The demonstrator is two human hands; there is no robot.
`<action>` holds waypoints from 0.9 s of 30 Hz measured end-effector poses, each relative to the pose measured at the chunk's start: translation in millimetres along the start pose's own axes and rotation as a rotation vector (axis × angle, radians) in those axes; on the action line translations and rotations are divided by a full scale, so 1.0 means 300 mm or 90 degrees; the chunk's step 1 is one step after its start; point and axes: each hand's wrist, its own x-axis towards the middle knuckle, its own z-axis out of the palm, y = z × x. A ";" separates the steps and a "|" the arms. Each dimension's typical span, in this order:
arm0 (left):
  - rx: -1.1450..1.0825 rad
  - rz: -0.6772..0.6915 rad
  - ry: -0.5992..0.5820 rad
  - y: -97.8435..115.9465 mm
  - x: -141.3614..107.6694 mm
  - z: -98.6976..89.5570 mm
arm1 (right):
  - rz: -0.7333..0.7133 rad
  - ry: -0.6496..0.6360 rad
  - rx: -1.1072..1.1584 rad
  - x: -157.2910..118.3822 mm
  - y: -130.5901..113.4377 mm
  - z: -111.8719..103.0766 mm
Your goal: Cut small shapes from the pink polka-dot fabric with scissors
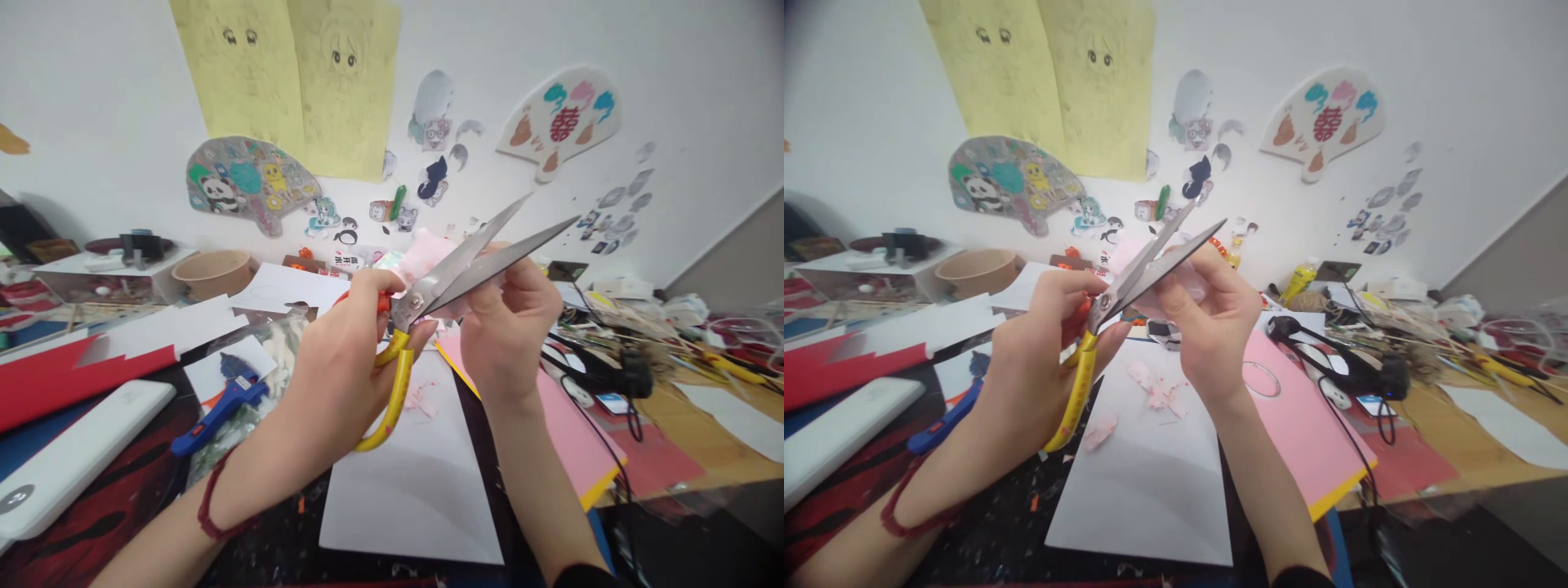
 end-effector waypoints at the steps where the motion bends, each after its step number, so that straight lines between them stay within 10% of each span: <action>1: -0.001 0.001 0.000 0.000 0.000 -0.001 | -0.008 -0.004 -0.002 0.004 -0.001 -0.005; 27: 0.027 0.032 -0.071 0.018 0.010 -0.027 | -0.136 -0.138 -0.143 0.084 -0.108 -0.136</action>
